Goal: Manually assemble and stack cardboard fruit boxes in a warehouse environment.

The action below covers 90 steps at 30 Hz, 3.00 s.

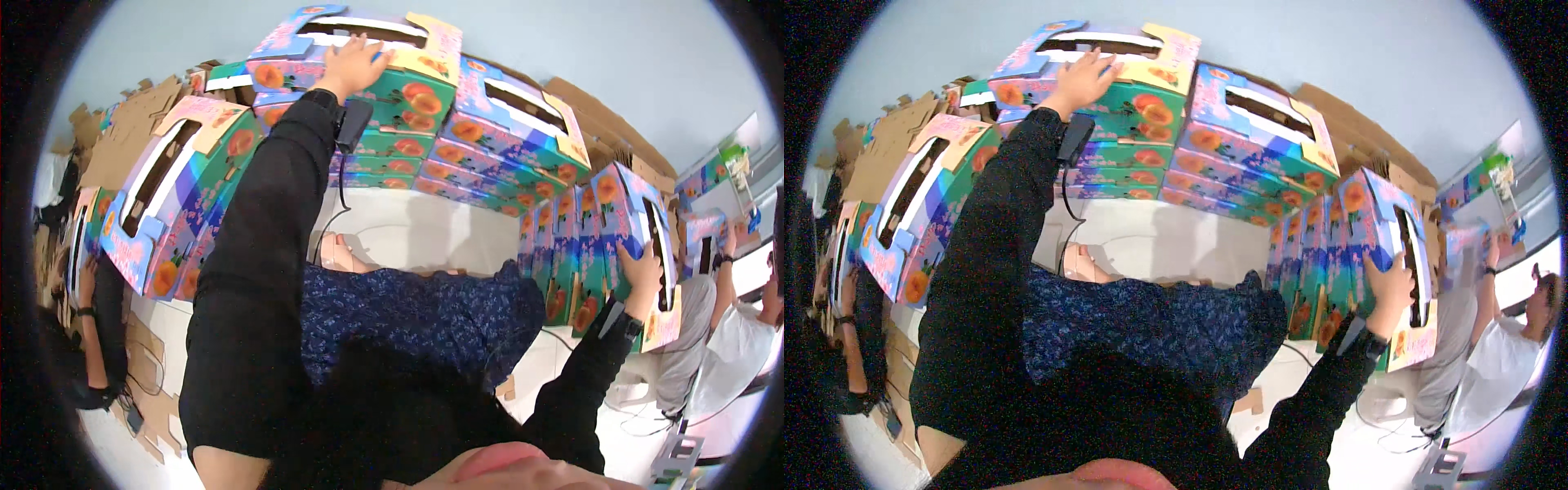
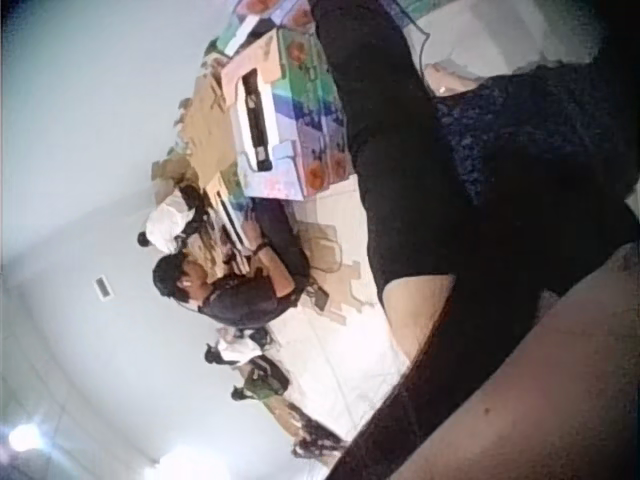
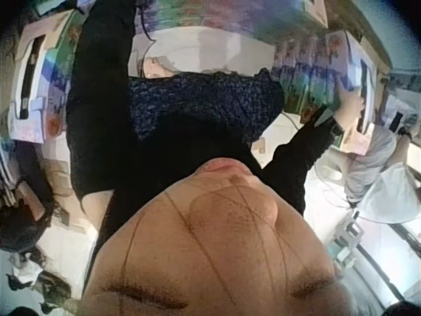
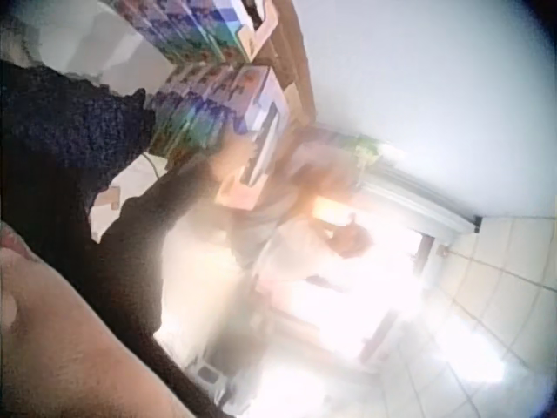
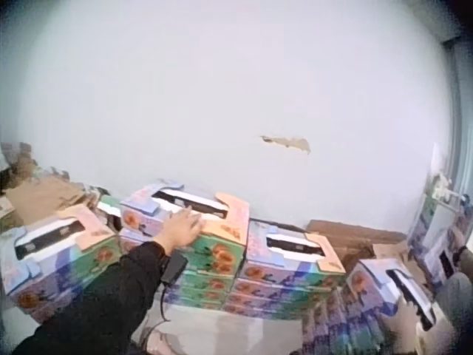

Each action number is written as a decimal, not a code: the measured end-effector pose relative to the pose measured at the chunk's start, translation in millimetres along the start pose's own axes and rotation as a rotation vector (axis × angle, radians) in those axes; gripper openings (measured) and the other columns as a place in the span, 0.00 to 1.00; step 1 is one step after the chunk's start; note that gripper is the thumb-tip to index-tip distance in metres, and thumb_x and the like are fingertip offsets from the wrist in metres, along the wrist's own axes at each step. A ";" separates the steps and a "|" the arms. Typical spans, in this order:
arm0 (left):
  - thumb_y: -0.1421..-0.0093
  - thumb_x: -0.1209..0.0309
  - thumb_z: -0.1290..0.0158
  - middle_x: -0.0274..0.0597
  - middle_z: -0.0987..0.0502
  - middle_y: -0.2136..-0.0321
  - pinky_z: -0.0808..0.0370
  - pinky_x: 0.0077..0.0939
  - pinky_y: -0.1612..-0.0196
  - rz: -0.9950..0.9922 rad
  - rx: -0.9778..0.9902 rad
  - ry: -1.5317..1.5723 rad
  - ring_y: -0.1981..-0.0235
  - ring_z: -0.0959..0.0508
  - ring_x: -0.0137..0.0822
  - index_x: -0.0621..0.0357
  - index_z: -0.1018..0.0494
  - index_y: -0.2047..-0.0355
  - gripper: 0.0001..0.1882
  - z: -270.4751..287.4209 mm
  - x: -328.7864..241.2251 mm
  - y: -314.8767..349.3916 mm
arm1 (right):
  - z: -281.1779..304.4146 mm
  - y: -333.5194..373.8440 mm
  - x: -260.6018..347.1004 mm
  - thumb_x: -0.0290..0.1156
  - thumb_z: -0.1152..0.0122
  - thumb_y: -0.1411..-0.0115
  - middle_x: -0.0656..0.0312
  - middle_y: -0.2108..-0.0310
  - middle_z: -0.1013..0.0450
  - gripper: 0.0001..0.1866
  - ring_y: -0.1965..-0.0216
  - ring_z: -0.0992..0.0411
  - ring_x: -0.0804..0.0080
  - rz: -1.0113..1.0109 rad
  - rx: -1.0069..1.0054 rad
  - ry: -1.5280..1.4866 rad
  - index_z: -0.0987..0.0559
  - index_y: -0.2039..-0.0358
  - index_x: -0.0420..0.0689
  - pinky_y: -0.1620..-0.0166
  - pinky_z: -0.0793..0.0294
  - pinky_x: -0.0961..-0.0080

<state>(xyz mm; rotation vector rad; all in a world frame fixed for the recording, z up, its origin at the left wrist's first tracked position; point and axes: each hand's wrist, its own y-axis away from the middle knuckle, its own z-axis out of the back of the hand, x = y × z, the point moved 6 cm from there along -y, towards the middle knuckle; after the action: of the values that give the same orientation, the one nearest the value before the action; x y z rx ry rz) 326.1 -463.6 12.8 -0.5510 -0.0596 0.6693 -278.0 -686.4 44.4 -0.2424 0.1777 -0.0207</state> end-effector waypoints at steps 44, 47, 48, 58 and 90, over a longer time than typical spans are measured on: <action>0.46 0.60 0.53 0.51 0.23 0.65 0.28 0.42 0.58 0.562 -0.133 -0.031 0.61 0.24 0.51 0.53 0.28 0.61 0.15 96.8 276.7 237.6 | 129.6 140.6 518.3 0.67 0.37 0.66 0.40 0.46 0.37 0.52 0.46 0.37 0.42 1.398 -0.315 -0.677 0.32 0.44 0.47 0.44 0.38 0.58; 0.46 0.60 0.53 0.51 0.22 0.67 0.28 0.43 0.58 0.585 -0.093 -0.009 0.62 0.24 0.51 0.54 0.27 0.62 0.15 96.8 273.6 233.2 | 133.4 135.6 515.1 0.63 0.34 0.66 0.43 0.59 0.30 0.50 0.55 0.32 0.46 1.561 -0.394 -0.660 0.31 0.46 0.44 0.51 0.33 0.58; 0.46 0.59 0.53 0.52 0.22 0.68 0.28 0.43 0.59 0.599 -0.087 0.006 0.63 0.23 0.52 0.54 0.27 0.63 0.15 95.8 275.8 234.8 | 136.0 134.0 513.9 0.63 0.34 0.66 0.43 0.59 0.30 0.50 0.55 0.32 0.46 1.551 -0.389 -0.662 0.31 0.46 0.44 0.51 0.33 0.58; 0.48 0.58 0.54 0.55 0.23 0.69 0.28 0.42 0.58 0.643 -0.030 0.028 0.63 0.23 0.53 0.57 0.24 0.68 0.16 92.2 282.1 234.8 | 184.0 82.0 387.5 0.44 0.25 0.69 0.52 0.53 0.33 0.48 0.50 0.36 0.52 1.673 -0.709 -0.528 0.33 0.44 0.51 0.46 0.37 0.61; 0.48 0.56 0.52 0.57 0.23 0.67 0.28 0.39 0.57 0.613 -0.046 -0.028 0.62 0.23 0.52 0.61 0.24 0.66 0.20 95.1 288.1 232.5 | 61.7 -69.8 309.7 0.48 0.27 0.66 0.44 0.43 0.39 0.56 0.43 0.37 0.52 1.020 -0.103 -0.343 0.42 0.38 0.43 0.42 0.38 0.66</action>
<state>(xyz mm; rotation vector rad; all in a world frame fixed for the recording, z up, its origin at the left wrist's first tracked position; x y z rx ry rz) 398.5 -94.9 -57.6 -0.6076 0.0725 1.2752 37.8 -752.6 66.7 -0.2318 -0.0556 1.0387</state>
